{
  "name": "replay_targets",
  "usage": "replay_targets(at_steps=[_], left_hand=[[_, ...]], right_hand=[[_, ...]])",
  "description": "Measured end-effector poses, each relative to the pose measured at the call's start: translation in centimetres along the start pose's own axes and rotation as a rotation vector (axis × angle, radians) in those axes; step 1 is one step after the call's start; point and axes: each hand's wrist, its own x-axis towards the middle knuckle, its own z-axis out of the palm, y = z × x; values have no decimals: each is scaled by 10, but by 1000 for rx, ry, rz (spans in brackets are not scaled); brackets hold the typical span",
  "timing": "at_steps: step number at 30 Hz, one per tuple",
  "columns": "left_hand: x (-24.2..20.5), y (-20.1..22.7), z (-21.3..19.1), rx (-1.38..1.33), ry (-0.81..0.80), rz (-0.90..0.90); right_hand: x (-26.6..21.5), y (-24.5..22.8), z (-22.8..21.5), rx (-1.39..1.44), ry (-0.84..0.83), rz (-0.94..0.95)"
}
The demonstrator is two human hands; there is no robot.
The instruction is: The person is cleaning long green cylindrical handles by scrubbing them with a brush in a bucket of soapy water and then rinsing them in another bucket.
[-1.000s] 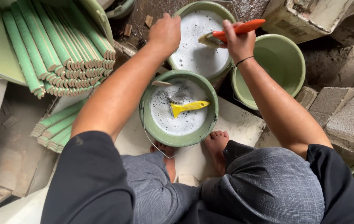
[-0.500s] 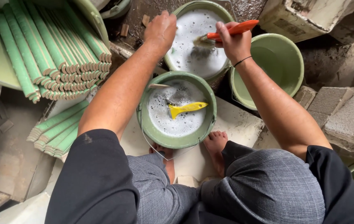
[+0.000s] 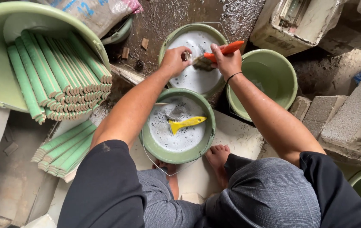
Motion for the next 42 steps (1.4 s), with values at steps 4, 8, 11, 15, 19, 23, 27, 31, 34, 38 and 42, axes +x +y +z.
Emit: replay_targets(at_steps=[4, 8, 11, 15, 19, 23, 27, 31, 34, 38, 42], left_hand=[[7, -6, 9, -78, 20, 18], [15, -7, 18, -767, 11, 52], [20, -14, 17, -707, 63, 73], [26, -34, 20, 88, 198, 298], [0, -13, 19, -1142, 14, -174], [-10, -7, 15, -25, 22, 65], [9, -16, 34, -1402, -20, -245], [-9, -8, 11, -56, 17, 29], [6, -21, 21, -83, 74, 109], [-3, -11, 18, -719, 31, -112], [-19, -2, 7, -182, -15, -9]], right_hand=[[8, -19, -1, 382, 152, -65], [-14, -47, 5, 380, -25, -260], [-8, -37, -2, 195, -13, -349], [-3, -35, -11, 161, 84, -364], [-8, -31, 2, 111, -207, -586], [17, -8, -9, -185, 69, -588], [-24, -45, 3, -10, -231, -652], [13, -18, -12, -259, 31, -609], [1, -30, -9, -134, 28, -579], [20, -12, -6, -258, -54, -671], [16, -14, -14, -189, 35, -627]])
